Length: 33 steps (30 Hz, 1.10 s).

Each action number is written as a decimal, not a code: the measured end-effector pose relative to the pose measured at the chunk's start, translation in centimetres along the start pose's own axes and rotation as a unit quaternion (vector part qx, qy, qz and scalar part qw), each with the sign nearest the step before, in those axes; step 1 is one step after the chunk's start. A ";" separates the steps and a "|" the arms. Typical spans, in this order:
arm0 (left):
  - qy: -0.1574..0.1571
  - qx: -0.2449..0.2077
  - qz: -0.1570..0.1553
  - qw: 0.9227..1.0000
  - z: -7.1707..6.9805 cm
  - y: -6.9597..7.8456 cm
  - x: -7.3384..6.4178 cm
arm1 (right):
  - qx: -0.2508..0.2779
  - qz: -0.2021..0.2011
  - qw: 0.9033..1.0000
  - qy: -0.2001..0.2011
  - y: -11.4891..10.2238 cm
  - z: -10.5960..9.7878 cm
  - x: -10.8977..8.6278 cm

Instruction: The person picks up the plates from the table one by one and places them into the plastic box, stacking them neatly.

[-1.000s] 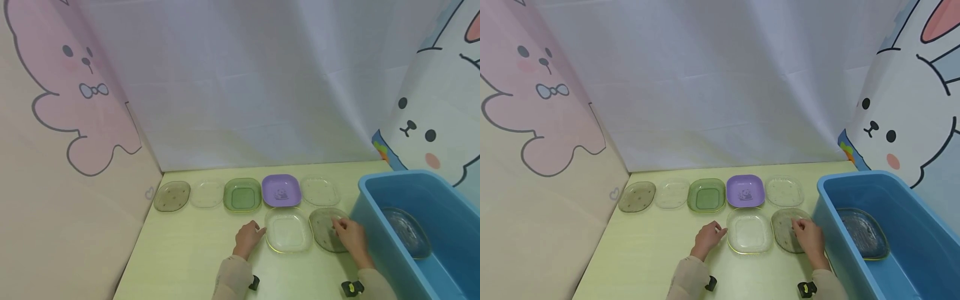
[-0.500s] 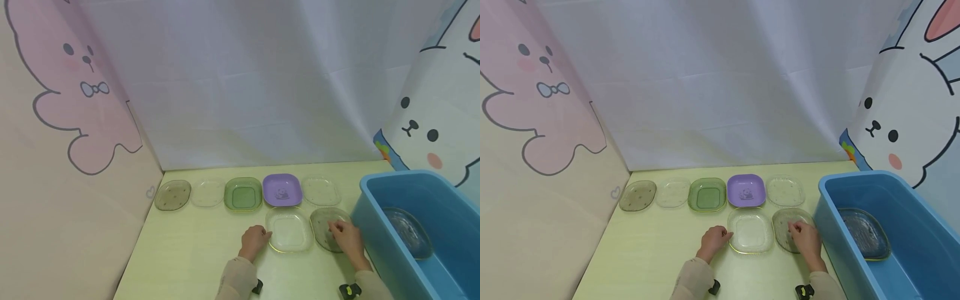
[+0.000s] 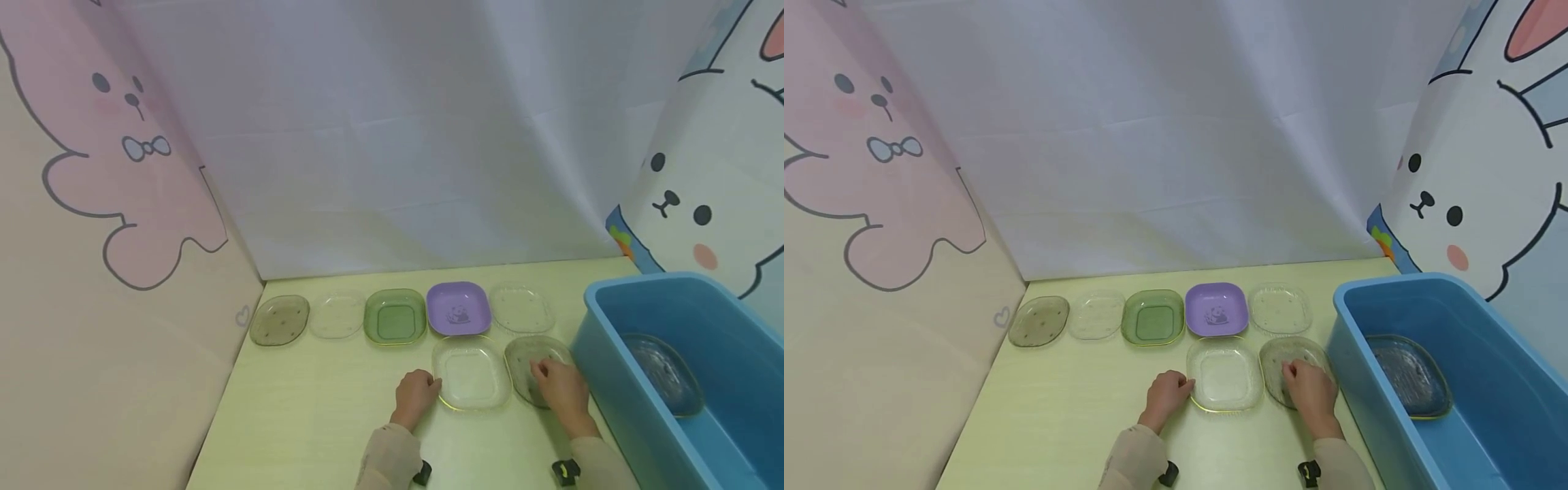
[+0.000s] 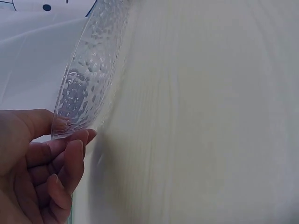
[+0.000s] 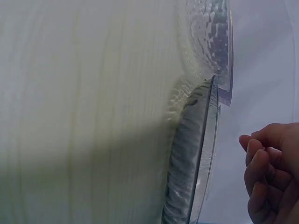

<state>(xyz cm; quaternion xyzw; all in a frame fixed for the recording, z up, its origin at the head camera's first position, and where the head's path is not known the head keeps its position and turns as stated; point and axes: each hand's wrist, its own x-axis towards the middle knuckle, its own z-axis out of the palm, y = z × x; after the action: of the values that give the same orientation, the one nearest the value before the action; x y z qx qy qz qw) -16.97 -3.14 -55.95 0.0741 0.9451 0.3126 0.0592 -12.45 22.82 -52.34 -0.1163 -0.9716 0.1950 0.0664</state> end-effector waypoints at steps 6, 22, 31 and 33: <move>0.013 -0.019 0.005 1.000 0.0 -0.2 0.0 | -0.019 -0.004 1.000 0.002 -0.2 0.0 0.1; 0.035 -0.026 0.030 0.999 -2.6 -0.9 -1.5 | -0.013 0.005 1.000 0.013 0.2 0.6 -0.3; 0.053 -0.040 0.031 0.997 -5.5 -0.4 -1.5 | -0.009 -0.013 1.000 0.022 0.0 0.9 -0.3; 0.060 -0.046 0.032 0.997 -6.2 -0.3 -1.3 | -0.008 -0.007 1.000 0.010 -0.1 0.8 -0.3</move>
<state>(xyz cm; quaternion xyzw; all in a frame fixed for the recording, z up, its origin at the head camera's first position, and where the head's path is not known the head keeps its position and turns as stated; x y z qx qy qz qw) -16.72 -7.19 -51.13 0.0830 0.9286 0.3616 -0.0046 -12.31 22.33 -53.09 -0.1119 -0.9733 0.1853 0.0764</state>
